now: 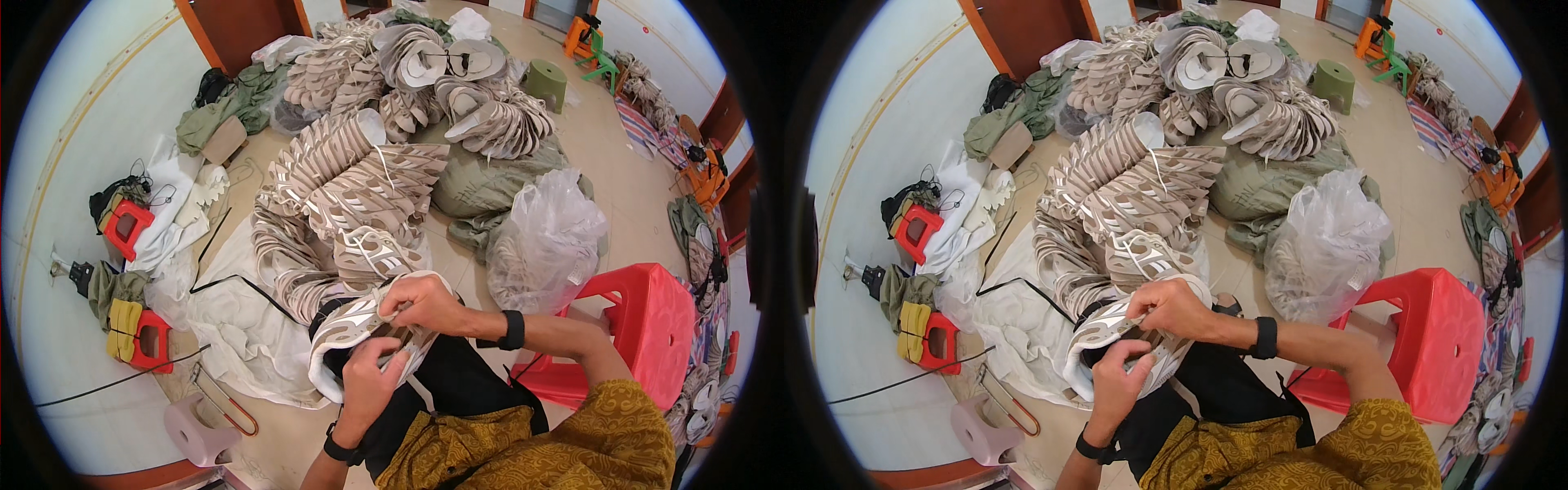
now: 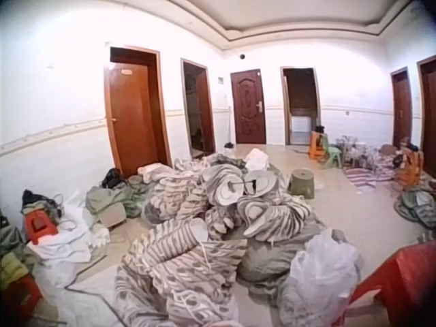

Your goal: Insert and pull laces through the eyelets of a shoe.

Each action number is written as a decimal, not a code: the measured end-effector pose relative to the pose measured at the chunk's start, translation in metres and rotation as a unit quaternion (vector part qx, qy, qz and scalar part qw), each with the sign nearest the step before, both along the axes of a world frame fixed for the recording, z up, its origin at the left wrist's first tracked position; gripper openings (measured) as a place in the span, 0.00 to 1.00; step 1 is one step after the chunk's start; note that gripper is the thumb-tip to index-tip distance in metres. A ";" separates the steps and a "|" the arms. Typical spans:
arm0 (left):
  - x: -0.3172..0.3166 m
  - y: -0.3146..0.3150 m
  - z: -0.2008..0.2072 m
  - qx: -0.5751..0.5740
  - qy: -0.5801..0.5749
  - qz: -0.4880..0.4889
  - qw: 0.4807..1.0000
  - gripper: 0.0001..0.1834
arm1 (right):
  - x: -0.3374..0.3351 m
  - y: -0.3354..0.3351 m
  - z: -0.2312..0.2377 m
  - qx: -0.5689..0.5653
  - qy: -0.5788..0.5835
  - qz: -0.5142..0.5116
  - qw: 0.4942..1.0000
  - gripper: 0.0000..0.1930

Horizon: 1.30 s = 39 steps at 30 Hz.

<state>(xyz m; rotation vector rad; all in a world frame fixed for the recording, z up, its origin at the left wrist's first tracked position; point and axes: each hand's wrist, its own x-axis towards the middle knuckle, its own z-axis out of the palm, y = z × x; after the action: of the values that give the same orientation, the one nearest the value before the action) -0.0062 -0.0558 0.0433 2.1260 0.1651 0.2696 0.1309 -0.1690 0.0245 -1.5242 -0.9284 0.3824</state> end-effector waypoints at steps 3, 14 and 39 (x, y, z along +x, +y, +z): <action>0.005 0.003 0.009 -0.089 0.096 0.043 0.990 0.13 | -0.020 0.002 0.027 0.031 0.064 0.047 0.996 0.12; -0.001 0.011 -0.007 -0.304 0.040 0.083 0.948 0.17 | -0.011 -0.011 0.064 0.051 -0.247 0.019 0.968 0.16; -0.013 -0.001 -0.005 0.085 0.140 0.040 0.986 0.15 | 0.019 -0.031 0.011 -0.210 0.089 0.096 0.969 0.23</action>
<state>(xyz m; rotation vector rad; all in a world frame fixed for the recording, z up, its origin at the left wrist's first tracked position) -0.0187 -0.0565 0.0378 2.3245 0.4039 0.0299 0.1498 -0.1996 0.0358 -1.7498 -0.8917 0.8866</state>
